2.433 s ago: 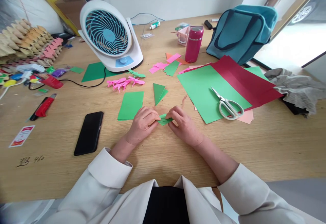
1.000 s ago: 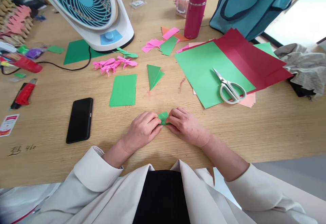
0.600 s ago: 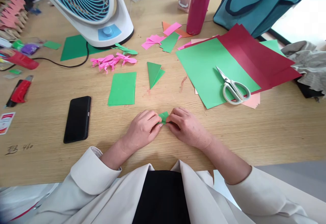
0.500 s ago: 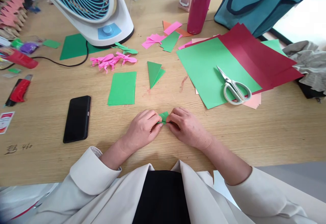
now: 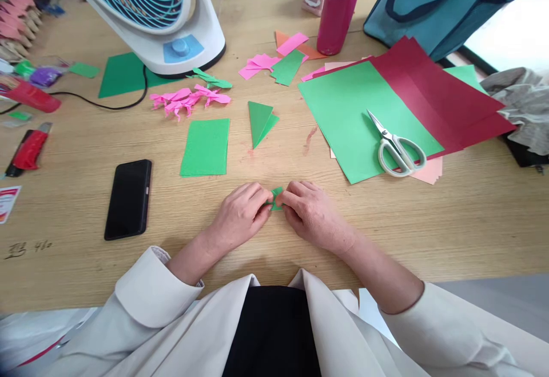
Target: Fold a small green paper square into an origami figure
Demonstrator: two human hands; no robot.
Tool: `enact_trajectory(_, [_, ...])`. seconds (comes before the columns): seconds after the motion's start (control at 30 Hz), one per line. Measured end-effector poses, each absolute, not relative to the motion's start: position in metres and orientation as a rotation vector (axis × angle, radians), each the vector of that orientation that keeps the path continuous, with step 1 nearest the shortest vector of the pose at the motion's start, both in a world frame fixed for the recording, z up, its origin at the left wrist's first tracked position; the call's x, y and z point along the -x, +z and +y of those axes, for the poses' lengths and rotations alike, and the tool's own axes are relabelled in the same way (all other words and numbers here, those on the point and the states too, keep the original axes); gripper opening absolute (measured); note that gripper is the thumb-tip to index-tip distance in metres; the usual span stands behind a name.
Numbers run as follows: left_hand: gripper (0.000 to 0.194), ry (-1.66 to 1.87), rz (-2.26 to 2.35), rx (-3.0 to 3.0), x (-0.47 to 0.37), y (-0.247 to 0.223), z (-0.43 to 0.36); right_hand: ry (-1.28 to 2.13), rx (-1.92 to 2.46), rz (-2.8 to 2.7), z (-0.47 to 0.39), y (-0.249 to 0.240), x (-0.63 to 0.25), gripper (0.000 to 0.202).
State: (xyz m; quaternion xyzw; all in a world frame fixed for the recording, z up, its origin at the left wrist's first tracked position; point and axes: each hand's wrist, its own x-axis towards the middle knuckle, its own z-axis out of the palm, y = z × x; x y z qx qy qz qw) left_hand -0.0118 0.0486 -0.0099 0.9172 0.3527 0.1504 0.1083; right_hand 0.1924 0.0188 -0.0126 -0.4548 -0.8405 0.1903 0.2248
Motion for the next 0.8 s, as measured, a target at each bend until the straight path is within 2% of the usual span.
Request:
enact_trajectory(0.43, [0.026,0.658,0.913,-2.809,0.037,-0.008,0.026,0.506,1.260,-2.287,0.019,-0.013,-0.192,0.017])
enact_trajectory(0.67, [0.055,0.138,0.871,-2.914,0.040,-0.013,0.017,0.515,1.251,-2.273,0.018,-0.016,-0.193,0.015])
enact_trajectory(0.8, [0.061,0.038,0.871,-2.895,0.041,-0.013,0.018,0.520,1.237,-2.277,0.018,-0.017,-0.195,0.016])
